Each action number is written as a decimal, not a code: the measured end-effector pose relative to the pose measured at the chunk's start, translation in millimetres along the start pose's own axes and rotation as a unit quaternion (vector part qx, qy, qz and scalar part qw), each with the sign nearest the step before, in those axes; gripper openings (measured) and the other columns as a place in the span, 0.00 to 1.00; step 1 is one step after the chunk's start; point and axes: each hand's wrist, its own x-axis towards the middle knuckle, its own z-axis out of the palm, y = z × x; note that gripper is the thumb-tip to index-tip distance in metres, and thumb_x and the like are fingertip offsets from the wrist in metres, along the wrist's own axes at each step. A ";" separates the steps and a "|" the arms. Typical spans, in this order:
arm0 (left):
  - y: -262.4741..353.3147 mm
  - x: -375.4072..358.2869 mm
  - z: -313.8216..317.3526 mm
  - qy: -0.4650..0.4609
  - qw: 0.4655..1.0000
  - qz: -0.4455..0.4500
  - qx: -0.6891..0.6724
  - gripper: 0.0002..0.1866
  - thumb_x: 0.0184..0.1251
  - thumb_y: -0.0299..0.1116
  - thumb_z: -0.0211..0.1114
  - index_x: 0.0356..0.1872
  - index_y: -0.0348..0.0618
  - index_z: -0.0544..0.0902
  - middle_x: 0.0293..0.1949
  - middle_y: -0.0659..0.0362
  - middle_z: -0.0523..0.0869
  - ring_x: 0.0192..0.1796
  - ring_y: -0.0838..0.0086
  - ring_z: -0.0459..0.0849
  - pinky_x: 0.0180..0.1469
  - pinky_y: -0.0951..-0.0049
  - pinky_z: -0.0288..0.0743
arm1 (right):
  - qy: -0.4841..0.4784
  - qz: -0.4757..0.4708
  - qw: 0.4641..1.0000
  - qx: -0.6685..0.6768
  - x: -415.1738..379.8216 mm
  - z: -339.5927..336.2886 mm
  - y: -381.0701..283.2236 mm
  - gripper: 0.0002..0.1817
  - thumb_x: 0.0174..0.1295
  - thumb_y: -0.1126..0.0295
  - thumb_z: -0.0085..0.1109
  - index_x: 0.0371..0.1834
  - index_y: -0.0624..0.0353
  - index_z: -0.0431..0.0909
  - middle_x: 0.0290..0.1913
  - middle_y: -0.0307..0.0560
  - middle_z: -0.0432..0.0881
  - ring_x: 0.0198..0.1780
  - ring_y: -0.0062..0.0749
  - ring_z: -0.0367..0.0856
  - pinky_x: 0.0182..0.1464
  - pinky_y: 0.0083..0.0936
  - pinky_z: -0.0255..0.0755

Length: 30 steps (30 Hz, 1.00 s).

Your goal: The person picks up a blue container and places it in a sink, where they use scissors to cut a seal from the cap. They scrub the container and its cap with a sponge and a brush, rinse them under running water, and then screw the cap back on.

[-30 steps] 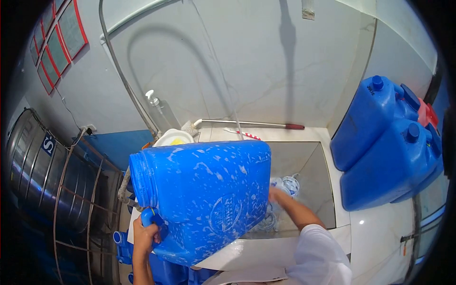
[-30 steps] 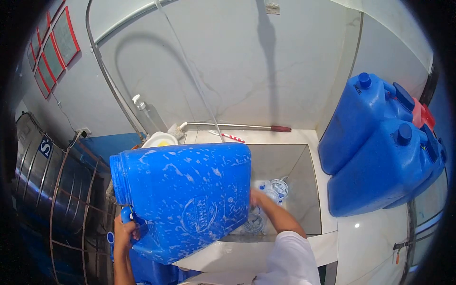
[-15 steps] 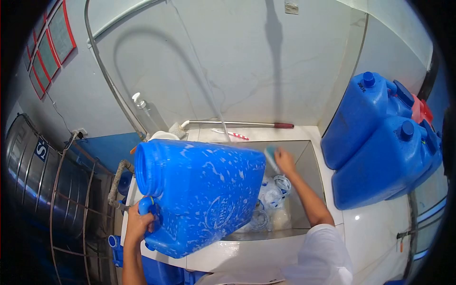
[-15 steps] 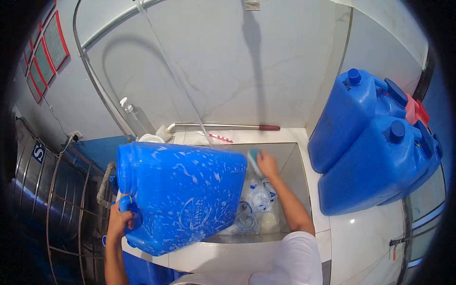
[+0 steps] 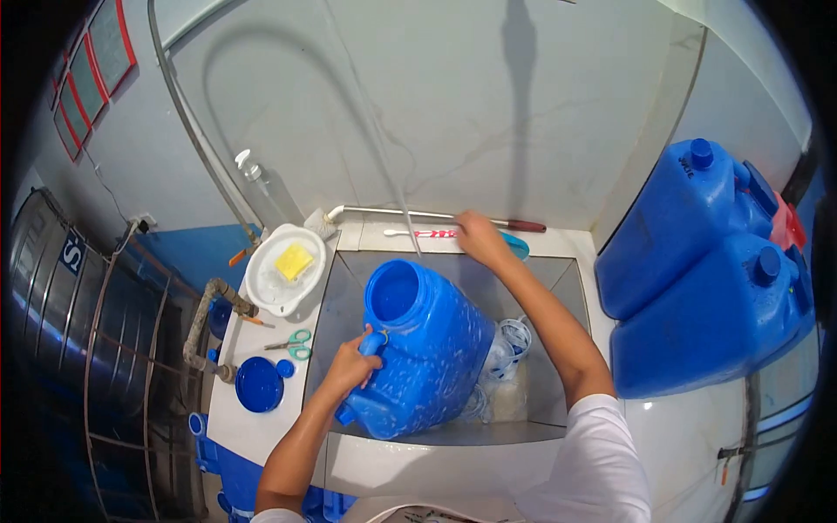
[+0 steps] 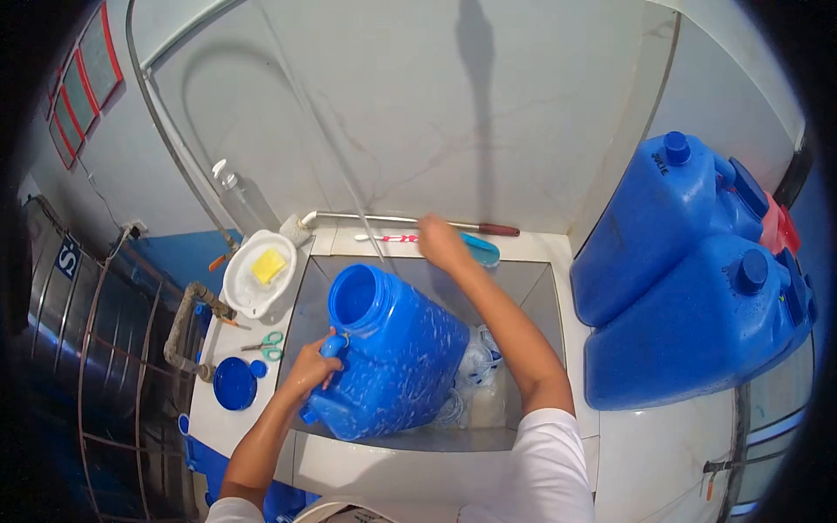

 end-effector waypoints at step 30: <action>-32.3 49.0 23.7 0.015 0.976 -0.042 -0.214 0.40 0.50 0.24 0.57 0.67 0.32 0.51 0.15 0.61 0.72 0.12 0.78 0.70 0.12 0.75 0.65 | -0.332 0.415 0.726 0.437 54.3 55.7 -63.5 0.07 0.57 0.77 0.44 0.31 0.67 0.74 0.27 0.47 0.78 0.25 0.25 0.77 0.24 0.13 0.73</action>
